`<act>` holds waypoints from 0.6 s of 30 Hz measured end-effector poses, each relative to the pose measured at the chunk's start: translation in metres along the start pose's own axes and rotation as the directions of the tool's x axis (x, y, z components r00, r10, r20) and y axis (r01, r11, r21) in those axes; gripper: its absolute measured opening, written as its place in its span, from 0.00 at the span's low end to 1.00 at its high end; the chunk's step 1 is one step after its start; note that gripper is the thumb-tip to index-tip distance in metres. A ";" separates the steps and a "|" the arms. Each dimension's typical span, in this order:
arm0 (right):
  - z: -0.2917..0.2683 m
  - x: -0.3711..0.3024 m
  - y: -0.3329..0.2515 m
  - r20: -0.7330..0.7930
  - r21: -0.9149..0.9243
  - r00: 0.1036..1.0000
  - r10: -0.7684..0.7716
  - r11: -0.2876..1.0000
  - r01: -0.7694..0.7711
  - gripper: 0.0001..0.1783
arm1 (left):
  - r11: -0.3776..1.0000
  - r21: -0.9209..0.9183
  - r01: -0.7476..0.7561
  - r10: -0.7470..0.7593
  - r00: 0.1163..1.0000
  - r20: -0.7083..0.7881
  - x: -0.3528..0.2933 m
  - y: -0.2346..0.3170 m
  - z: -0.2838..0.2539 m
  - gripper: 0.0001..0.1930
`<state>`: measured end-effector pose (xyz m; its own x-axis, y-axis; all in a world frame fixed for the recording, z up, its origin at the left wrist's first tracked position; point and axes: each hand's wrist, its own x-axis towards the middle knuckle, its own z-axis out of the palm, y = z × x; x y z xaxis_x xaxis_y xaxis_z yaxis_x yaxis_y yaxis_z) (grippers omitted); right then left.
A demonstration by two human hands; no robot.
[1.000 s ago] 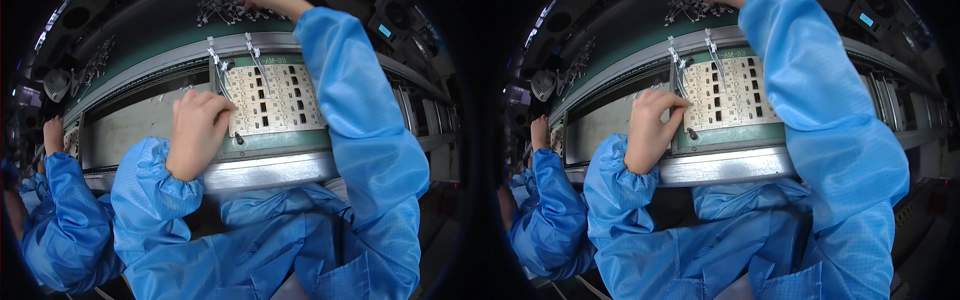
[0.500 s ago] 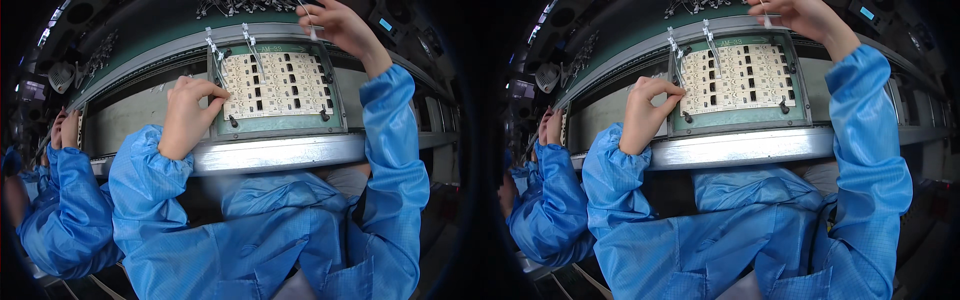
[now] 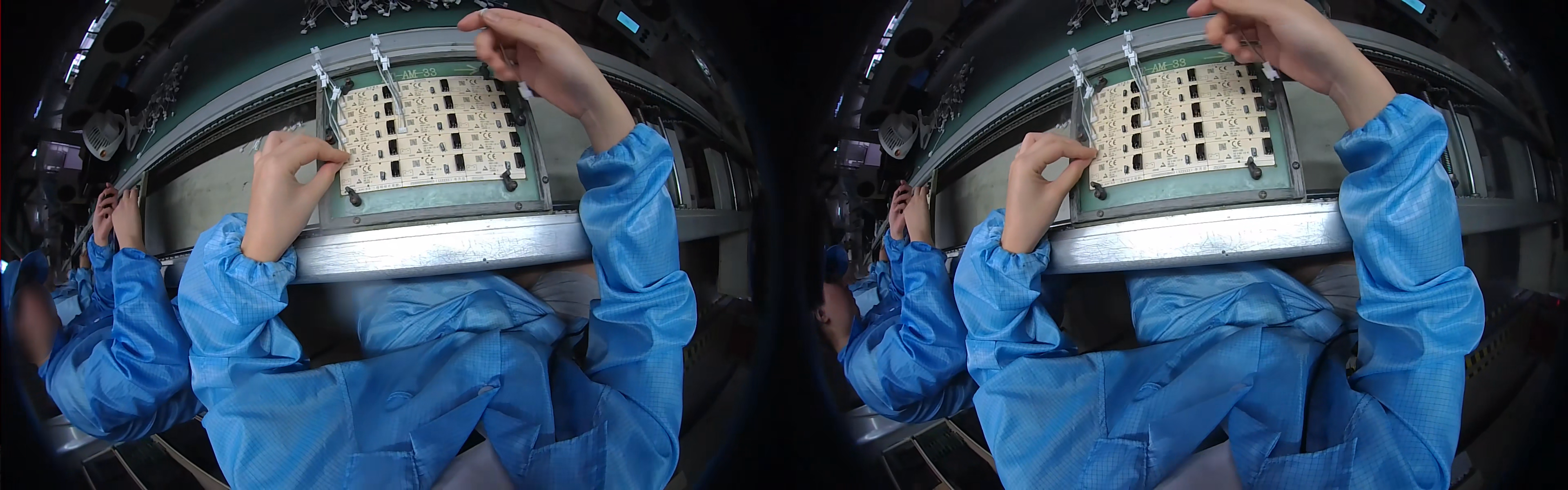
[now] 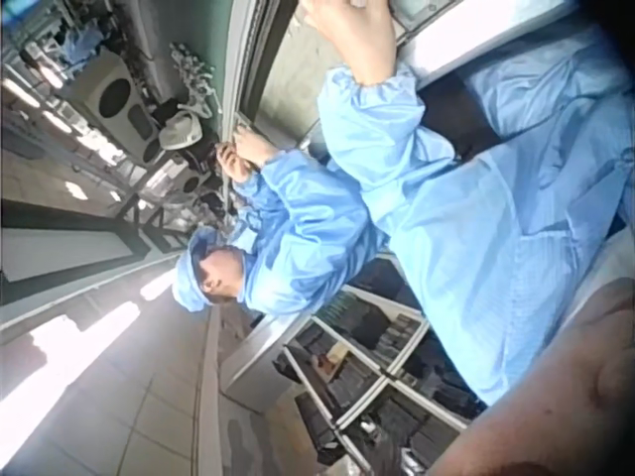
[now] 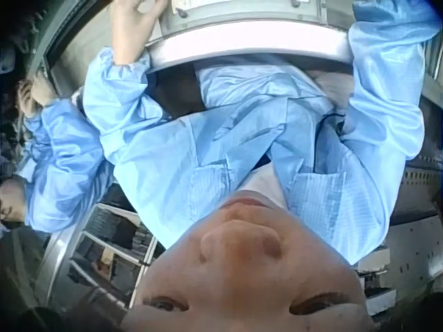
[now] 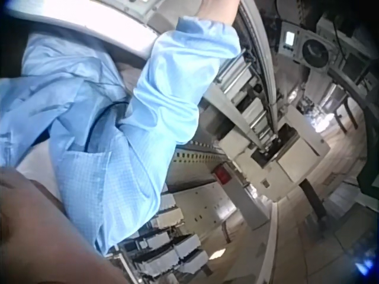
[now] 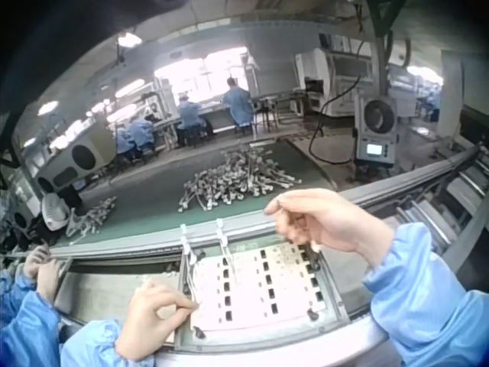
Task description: Manually inserting electronic components into circuit board templates on an assembly line conveyor.
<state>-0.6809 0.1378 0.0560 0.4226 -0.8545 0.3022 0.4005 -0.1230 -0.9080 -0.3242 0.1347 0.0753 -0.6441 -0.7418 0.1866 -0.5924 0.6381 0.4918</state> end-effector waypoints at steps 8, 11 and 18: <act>0.025 -0.022 -0.022 -0.423 -0.740 0.882 -0.208 0.641 -0.204 0.18 | 0.910 0.345 -0.228 0.236 0.972 0.020 -0.015 0.023 -0.007 0.10; 0.048 -0.021 -0.027 -0.500 -0.576 0.865 -0.047 0.763 -0.292 0.15 | 0.967 -0.052 -0.248 0.238 0.960 -0.145 0.028 -0.005 -0.009 0.13; 0.062 -0.014 -0.020 -0.253 -0.413 0.966 -0.049 0.909 -0.062 0.17 | 0.888 0.452 0.088 0.060 0.951 -0.304 0.173 -0.100 -0.004 0.20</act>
<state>-0.6447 0.1836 0.0882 0.1830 -0.9472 0.2634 0.0026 -0.2675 -0.9636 -0.3744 -0.0587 0.0614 -0.5012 -0.7294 0.4656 -0.8013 0.5944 0.0686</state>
